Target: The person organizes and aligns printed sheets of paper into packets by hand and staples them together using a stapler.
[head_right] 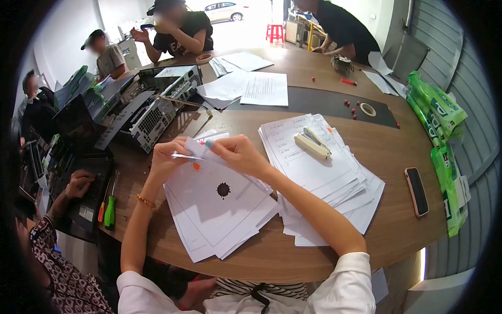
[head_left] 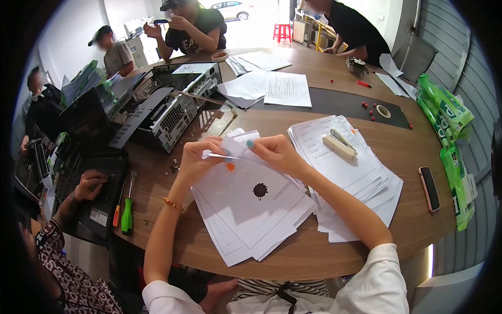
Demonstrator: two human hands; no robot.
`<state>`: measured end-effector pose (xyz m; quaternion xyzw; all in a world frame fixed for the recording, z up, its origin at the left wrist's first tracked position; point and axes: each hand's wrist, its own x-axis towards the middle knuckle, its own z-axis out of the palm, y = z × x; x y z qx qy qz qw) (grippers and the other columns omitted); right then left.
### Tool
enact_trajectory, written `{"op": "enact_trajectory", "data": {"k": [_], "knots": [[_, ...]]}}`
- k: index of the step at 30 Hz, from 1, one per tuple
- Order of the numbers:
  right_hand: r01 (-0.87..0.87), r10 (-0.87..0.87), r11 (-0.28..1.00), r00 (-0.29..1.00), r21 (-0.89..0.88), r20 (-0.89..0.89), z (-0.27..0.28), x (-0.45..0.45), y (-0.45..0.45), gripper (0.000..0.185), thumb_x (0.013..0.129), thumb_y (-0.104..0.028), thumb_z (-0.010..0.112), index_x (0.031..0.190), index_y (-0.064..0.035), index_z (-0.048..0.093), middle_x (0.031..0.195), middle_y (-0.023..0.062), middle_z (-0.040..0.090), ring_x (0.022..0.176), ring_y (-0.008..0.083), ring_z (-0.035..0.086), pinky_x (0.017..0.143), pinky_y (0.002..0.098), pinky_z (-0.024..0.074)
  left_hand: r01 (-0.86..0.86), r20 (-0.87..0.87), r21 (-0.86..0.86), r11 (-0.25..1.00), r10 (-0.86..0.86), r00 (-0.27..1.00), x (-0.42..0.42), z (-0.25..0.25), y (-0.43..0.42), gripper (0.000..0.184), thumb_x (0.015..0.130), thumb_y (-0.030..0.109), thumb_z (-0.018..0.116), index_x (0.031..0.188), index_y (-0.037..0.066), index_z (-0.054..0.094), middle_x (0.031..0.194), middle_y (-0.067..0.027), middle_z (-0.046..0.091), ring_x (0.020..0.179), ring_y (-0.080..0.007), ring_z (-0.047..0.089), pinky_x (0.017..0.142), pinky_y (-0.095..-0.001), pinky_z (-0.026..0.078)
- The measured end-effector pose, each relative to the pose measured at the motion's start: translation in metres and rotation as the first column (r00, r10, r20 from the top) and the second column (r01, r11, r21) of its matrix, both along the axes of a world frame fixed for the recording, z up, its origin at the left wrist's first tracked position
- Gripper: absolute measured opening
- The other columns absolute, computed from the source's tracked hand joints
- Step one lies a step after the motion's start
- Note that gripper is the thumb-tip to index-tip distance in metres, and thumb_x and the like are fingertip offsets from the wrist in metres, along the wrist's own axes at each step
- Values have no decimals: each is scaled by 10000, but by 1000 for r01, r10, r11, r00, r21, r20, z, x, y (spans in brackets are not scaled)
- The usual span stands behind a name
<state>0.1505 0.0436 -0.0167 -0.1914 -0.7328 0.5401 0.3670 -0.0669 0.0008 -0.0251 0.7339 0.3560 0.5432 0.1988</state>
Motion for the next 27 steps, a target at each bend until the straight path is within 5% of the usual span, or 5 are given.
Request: {"op": "enact_trajectory", "data": {"k": [2,11,16,24,27], "knots": [[-28,34,985,999,-171,31,0,3,6,165,851,-127,558,806,12,635,675,4,571,613,42,492,532,173,388,192,214,-349,917,-122,969,-6,1,-5,120,584,-46,724,667,-2,650,733,-71,637,719,-129,579,706,-248,436],[277,-483,856,730,437,483,-28,13,20,447,646,-410,717,799,-12,580,859,141,578,814,241,564,702,321,446,469,411,-280,838,-336,847,-20,-4,0,132,577,-39,717,578,10,594,699,-95,625,651,-129,565,607,-231,440],[381,-411,910,787,162,460,-26,15,23,386,680,-359,690,708,14,596,744,128,560,684,259,564,666,336,452,415,363,-286,864,-303,881,-22,-5,0,118,593,-45,702,581,12,599,688,-87,619,635,-117,562,586,-223,436],[483,-664,516,747,708,-25,-27,9,30,270,769,-177,642,658,51,548,569,107,524,509,165,481,493,327,363,317,462,-362,877,-126,878,-5,9,-10,122,667,-54,651,774,0,628,807,-41,624,729,-72,570,614,-158,435],[379,-477,821,867,427,148,-4,11,14,262,755,-137,660,627,48,526,513,63,457,476,109,394,456,277,327,237,415,-431,871,-42,909,4,21,-14,139,664,-42,664,795,-7,634,853,-38,620,747,-82,566,663,-198,452]]}}
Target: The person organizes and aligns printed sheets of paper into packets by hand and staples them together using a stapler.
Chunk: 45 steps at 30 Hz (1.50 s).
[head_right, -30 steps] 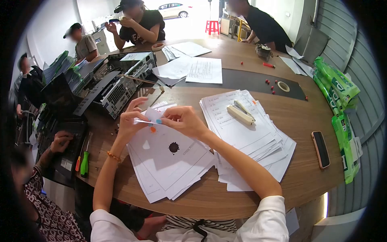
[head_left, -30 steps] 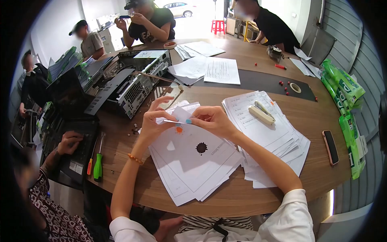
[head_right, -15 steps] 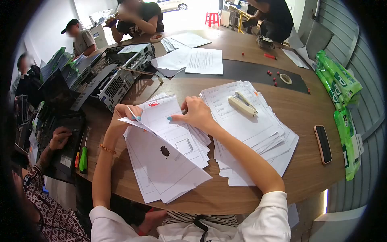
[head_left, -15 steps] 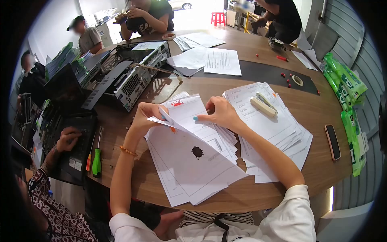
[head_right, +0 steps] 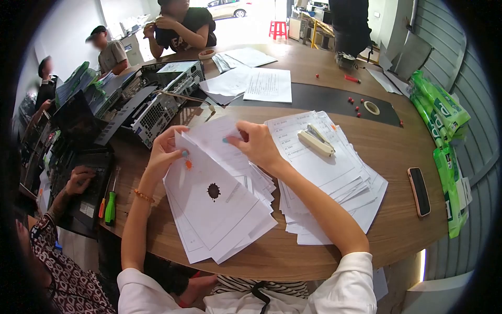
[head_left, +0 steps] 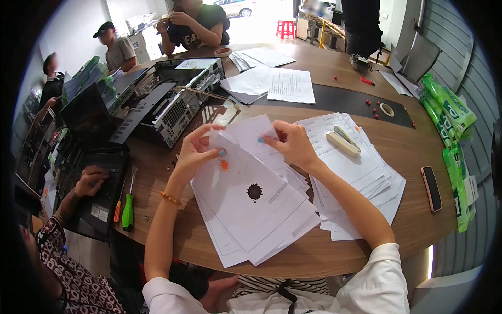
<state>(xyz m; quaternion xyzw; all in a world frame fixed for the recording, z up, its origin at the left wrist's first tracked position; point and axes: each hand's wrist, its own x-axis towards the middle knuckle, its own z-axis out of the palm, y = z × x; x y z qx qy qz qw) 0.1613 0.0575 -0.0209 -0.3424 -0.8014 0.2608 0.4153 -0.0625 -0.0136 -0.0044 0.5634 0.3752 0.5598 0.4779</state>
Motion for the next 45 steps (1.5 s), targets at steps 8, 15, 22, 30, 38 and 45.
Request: {"op": "enact_trajectory", "data": {"k": [8,15,22,30,38,45], "knots": [[-248,244,962,969,-113,-49,11,-8,-15,266,721,-139,681,606,32,511,474,60,422,446,108,356,432,290,309,17,-461,422,906,198,865,4,-11,5,127,606,4,705,708,70,667,1028,-58,585,997,-148,488,825,-270,358],[-312,294,932,948,-186,-119,10,-11,-14,238,790,-177,618,669,26,591,496,57,485,452,117,396,436,285,333,-16,-410,121,993,64,910,3,-11,2,130,653,-92,659,710,21,633,894,-65,621,816,-114,559,726,-243,431],[47,-53,998,990,-47,-132,-26,-11,1,250,777,-211,635,823,33,608,662,58,583,614,122,536,576,235,437,6,-328,198,980,60,943,2,-15,4,56,726,-32,649,756,-15,605,757,-39,620,715,-64,554,652,-201,445],[58,-39,933,997,-354,61,-23,2,6,230,710,-183,661,816,16,616,681,76,614,625,125,571,602,245,458,42,-262,188,981,9,965,2,-14,3,68,741,-18,644,725,-4,579,759,-46,623,720,-68,552,668,-205,434],[68,-68,960,998,-273,10,-27,-1,8,178,777,-154,585,822,13,622,677,81,619,599,122,567,586,254,450,49,-273,185,982,4,962,1,-13,3,73,733,-17,647,718,8,581,742,-35,621,715,-66,547,674,-206,424],[230,-241,960,969,163,50,-26,-1,2,139,786,-152,559,803,-41,640,720,121,609,632,276,584,613,352,460,55,-313,174,983,3,950,0,-12,2,73,722,-25,648,711,7,583,731,-22,617,714,-54,538,673,-199,422]]}}
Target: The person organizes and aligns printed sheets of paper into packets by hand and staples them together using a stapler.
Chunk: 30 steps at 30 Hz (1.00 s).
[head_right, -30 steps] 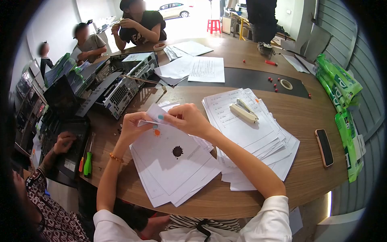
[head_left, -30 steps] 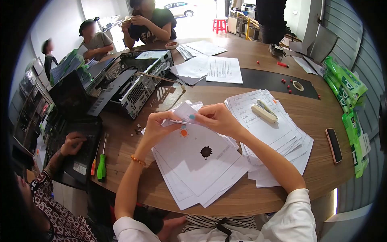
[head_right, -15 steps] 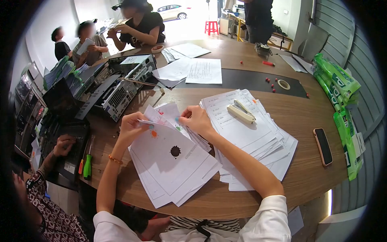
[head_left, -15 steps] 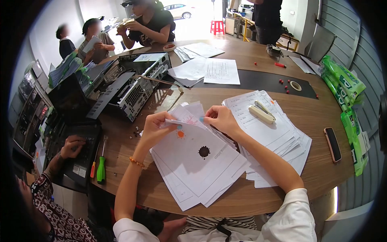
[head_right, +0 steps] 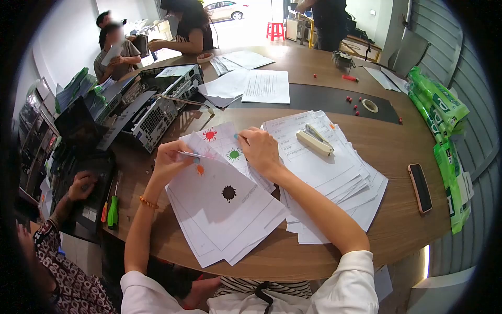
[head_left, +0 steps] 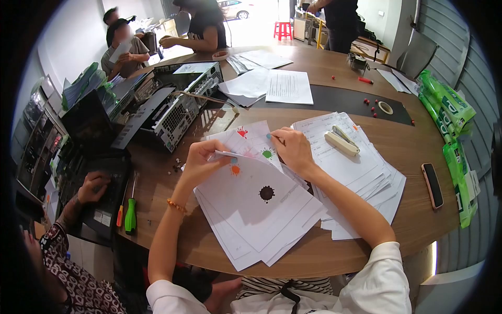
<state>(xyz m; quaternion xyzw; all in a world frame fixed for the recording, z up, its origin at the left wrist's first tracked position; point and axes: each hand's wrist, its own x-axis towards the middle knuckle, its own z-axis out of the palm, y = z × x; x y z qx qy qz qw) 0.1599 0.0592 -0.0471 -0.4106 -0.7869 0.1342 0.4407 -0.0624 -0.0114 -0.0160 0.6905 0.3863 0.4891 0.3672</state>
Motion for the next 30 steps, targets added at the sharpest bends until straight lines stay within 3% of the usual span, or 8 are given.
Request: {"op": "enact_trajectory", "data": {"k": [10,12,19,23,26,28,29,30], "knots": [[-272,231,945,948,-182,-218,32,1,-1,133,840,-117,502,879,-7,566,669,138,585,594,275,569,567,327,428,-207,173,-5,978,204,963,22,8,-6,466,718,-54,618,1163,35,517,885,-45,621,784,-108,563,760,-259,444],[-414,407,865,909,-282,-86,43,4,-4,128,884,-137,481,891,-12,509,576,91,499,534,122,442,513,284,370,-199,-195,194,961,236,952,12,0,2,593,723,-50,607,1272,72,420,908,-71,609,822,-149,553,779,-278,435],[-426,443,835,896,-348,-37,54,-4,-23,167,897,-157,464,862,5,488,593,111,496,527,154,421,506,309,364,-130,-466,452,882,358,809,22,0,-1,583,706,-15,617,1251,5,413,959,-111,522,914,-247,457,807,-322,389],[-392,446,839,893,-377,65,49,-10,-31,193,843,-174,520,893,13,526,738,228,567,674,371,552,605,402,417,-107,-542,505,856,411,733,25,-2,-6,634,673,8,638,1262,21,403,1004,-114,477,938,-257,416,822,-337,350],[-468,453,868,883,-168,-121,30,-10,-16,183,820,-121,520,930,24,536,748,210,587,705,326,588,626,366,440,-205,-512,723,660,711,481,31,9,-12,659,699,102,675,1277,9,373,1052,-119,468,1016,-242,396,863,-333,326],[-408,316,902,848,-143,-426,36,-6,-3,198,803,-61,501,980,26,521,757,159,604,703,222,597,625,309,448,-495,-220,813,305,950,223,27,17,-12,650,706,187,711,1242,-3,396,1050,-114,489,1034,-202,436,862,-299,356],[-404,315,904,850,-138,-423,38,-2,0,198,803,-61,501,980,26,521,757,159,604,703,222,597,625,309,448,-496,-214,814,302,950,227,23,19,-10,650,706,187,711,1242,-3,396,1050,-114,489,1034,-202,436,862,-299,356],[-386,279,912,832,-140,-479,46,1,-1,189,812,-67,505,977,23,512,767,133,599,698,178,575,618,286,444,-576,-178,463,674,707,685,19,21,-8,613,724,202,705,1218,-9,409,1050,-111,503,1019,-181,463,852,-283,378]]}}
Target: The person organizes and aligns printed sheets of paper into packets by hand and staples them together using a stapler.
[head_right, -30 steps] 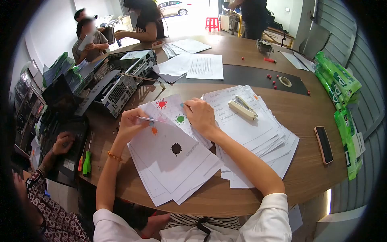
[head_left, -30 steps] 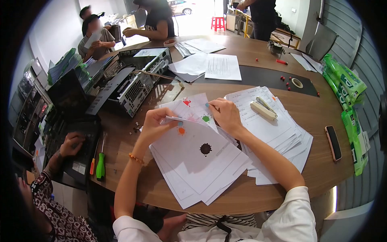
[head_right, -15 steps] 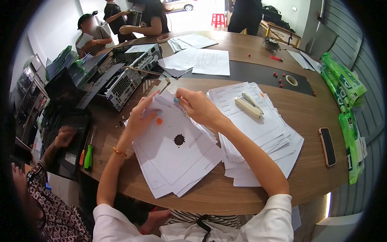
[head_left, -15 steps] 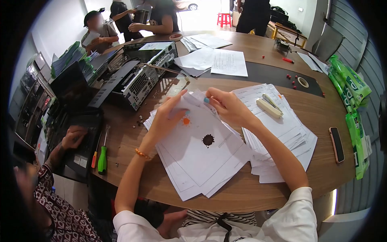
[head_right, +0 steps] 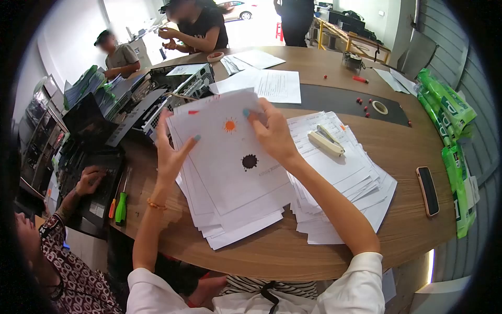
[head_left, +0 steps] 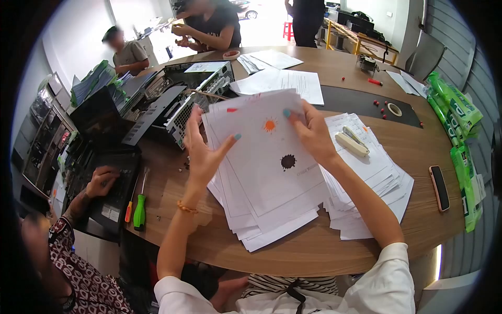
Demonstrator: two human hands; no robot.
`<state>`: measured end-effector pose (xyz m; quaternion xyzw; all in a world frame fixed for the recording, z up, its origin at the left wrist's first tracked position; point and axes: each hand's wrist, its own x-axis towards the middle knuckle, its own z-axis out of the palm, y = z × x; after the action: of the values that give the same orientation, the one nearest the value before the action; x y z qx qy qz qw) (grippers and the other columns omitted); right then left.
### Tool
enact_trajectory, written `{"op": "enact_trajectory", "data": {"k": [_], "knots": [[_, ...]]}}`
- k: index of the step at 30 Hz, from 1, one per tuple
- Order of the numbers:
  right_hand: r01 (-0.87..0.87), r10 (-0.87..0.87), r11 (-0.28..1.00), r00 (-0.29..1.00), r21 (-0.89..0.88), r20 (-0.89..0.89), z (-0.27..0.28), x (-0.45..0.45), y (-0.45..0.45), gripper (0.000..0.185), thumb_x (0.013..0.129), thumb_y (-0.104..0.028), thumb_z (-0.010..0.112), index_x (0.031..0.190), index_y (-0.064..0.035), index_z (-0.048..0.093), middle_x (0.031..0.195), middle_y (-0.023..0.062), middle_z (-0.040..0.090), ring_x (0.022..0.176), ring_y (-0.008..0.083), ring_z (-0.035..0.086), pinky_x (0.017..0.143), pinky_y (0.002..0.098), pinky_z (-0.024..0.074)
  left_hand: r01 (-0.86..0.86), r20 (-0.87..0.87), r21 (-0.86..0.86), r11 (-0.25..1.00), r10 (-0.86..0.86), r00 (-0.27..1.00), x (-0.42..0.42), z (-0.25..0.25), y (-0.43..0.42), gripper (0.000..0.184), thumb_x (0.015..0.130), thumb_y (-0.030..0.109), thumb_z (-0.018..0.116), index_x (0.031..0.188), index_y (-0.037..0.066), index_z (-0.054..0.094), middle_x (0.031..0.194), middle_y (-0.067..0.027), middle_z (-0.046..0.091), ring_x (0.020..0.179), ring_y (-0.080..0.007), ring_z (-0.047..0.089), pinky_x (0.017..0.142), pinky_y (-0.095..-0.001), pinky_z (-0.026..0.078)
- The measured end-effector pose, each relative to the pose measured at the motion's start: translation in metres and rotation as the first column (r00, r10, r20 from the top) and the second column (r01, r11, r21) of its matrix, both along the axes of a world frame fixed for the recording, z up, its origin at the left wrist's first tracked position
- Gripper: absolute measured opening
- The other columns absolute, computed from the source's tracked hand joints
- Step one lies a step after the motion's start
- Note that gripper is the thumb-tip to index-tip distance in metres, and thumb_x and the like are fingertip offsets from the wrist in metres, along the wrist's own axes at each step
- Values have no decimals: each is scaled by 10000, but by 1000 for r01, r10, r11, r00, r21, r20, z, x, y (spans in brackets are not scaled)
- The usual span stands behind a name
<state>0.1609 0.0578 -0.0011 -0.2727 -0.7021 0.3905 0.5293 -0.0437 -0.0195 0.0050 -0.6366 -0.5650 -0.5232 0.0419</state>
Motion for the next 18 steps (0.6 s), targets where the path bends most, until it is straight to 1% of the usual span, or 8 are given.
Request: {"op": "enact_trajectory", "data": {"k": [1,2,5,8,9,11,13,18], "knots": [[28,-29,999,998,-26,-58,8,2,-2,180,821,-73,508,974,20,504,777,107,595,693,134,552,612,262,440,444,456,-95,891,-357,815,-5,2,1,578,741,216,699,1193,-16,423,1050,-108,516,1004,-161,490,842,-266,400],[45,-46,999,995,-17,-91,14,1,-7,163,840,-93,528,962,10,497,800,88,584,676,111,509,610,247,429,504,555,-221,835,-317,769,-10,-5,2,476,780,183,662,1156,-10,442,1048,-81,537,946,-129,520,816,-244,428],[110,-90,989,980,101,-180,20,-4,-20,165,850,-110,546,965,-1,501,806,86,591,703,85,518,625,239,434,581,622,-130,804,-390,679,3,-13,-10,414,795,157,647,1128,-19,473,1020,-66,554,917,-112,520,796,-232,427],[-119,124,992,916,37,-383,39,-6,-39,150,847,-91,554,962,-8,504,812,74,594,738,62,520,641,219,432,498,641,106,861,-442,627,15,-5,-21,300,796,125,643,1041,-12,537,948,-40,576,861,-83,523,752,-220,430],[-113,118,993,916,35,-383,38,-7,-40,150,847,-91,554,962,-8,504,812,74,594,738,62,520,641,219,432,423,637,264,867,-486,598,17,-6,-22,275,792,119,645,1017,-10,552,931,-39,581,843,-75,524,735,-218,431],[-161,189,979,950,127,-250,36,-8,-41,140,848,-89,556,941,-1,498,789,70,598,727,56,538,626,204,442,368,598,275,888,-458,658,13,-13,-22,253,794,101,635,1005,-10,550,932,-33,577,851,-79,517,757,-239,423],[-130,156,980,971,148,-183,27,-6,-38,154,849,-79,552,965,5,495,771,75,606,695,66,549,593,208,449,337,515,473,814,-565,645,11,-19,-21,282,798,91,627,1038,-11,520,948,-34,566,877,-95,506,792,-257,405],[-74,141,975,936,211,-323,7,-13,-39,170,856,-88,544,987,3,488,752,69,608,614,57,533,519,196,422,381,343,476,792,-567,749,-1,-34,-12,331,822,108,591,1100,-14,459,1031,-72,526,939,-121,481,818,-279,387]]}}
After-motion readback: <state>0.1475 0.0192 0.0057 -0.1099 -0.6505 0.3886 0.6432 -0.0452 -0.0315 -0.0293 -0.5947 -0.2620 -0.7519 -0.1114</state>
